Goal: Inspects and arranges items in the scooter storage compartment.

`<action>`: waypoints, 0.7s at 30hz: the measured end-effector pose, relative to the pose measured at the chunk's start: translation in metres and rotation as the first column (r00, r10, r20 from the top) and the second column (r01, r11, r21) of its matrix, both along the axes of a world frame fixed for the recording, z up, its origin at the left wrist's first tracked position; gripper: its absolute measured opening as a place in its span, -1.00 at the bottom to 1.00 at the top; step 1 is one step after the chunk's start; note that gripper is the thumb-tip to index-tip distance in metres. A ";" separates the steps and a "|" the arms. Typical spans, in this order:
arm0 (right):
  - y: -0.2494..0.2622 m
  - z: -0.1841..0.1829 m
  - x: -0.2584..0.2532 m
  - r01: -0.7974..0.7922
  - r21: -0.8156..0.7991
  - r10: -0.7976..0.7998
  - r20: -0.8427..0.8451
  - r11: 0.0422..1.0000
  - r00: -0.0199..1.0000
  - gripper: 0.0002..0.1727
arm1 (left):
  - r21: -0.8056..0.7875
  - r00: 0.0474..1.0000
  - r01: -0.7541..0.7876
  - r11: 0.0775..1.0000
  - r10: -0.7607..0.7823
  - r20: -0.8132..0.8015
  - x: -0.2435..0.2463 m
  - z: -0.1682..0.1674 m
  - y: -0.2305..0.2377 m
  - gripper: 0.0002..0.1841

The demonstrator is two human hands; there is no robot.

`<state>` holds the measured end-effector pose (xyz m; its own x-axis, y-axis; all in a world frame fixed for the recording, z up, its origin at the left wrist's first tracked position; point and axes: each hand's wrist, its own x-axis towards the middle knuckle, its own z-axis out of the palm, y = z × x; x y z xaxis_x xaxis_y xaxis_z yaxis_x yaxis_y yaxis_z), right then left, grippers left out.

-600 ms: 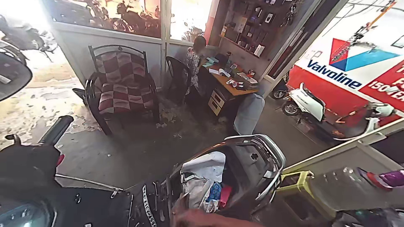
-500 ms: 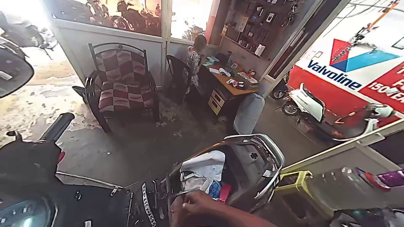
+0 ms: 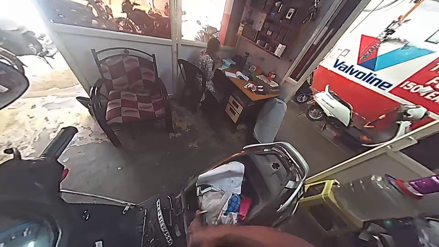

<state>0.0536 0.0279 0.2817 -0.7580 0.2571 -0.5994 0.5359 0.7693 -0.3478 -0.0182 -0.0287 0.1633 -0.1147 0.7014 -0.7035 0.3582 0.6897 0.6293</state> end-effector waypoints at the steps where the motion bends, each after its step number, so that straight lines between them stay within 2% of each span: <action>1: -0.007 0.018 -0.011 -0.038 -0.137 0.058 0.145 0.990 0.988 -0.61 | 0.301 0.950 -0.218 0.929 0.273 -0.155 0.021 -0.046 -0.007 -0.57; 2: -0.010 0.013 -0.005 -0.072 -0.204 0.090 0.082 0.976 0.993 -0.59 | 0.355 0.934 -0.209 0.911 0.294 -0.205 0.022 -0.080 -0.001 -0.58; 3: -0.009 -0.005 0.009 -0.067 -0.219 0.056 -0.056 0.974 0.997 -0.56 | 0.312 0.953 -0.153 0.937 0.224 -0.206 0.016 -0.099 0.007 -0.56; 5: 0.003 -0.016 0.022 0.143 -0.242 -0.164 -0.070 0.960 0.984 -0.56 | 0.305 0.969 -0.071 0.950 0.138 -0.203 0.007 -0.120 0.017 -0.52; 8: 0.042 -0.055 0.028 0.359 -0.144 -0.347 0.102 0.922 0.932 -0.50 | 0.251 0.966 -0.044 0.967 0.106 -0.238 0.002 -0.110 0.020 -0.54; 9: 0.054 -0.084 0.035 0.380 -0.075 -0.374 0.086 0.922 0.924 -0.49 | 0.243 0.955 -0.033 0.970 0.102 -0.278 0.004 -0.115 0.022 -0.54; 11: 0.071 -0.111 0.042 0.415 -0.004 -0.411 0.134 0.910 0.902 -0.43 | 0.253 0.932 -0.028 0.967 0.117 -0.342 0.010 -0.127 0.025 -0.50; 13: 0.076 -0.116 0.043 0.436 0.016 -0.430 0.204 0.900 0.880 -0.35 | 0.233 0.936 -0.040 0.972 0.118 -0.330 0.014 -0.131 0.024 -0.48; 17: 0.077 -0.123 0.048 0.434 -0.002 -0.420 0.251 0.901 0.872 -0.26 | 0.206 0.950 -0.024 0.978 0.087 -0.301 0.017 -0.112 0.022 -0.51; 20: 0.083 -0.124 0.045 0.523 0.043 -0.516 0.247 0.851 0.820 -0.31 | 0.195 0.940 -0.006 0.981 0.072 -0.333 0.019 -0.118 0.022 -0.49; 21: 0.084 -0.123 0.041 0.566 0.060 -0.565 0.212 0.822 0.798 -0.37 | 0.239 0.935 -0.008 0.971 0.091 -0.342 0.020 -0.124 0.022 -0.50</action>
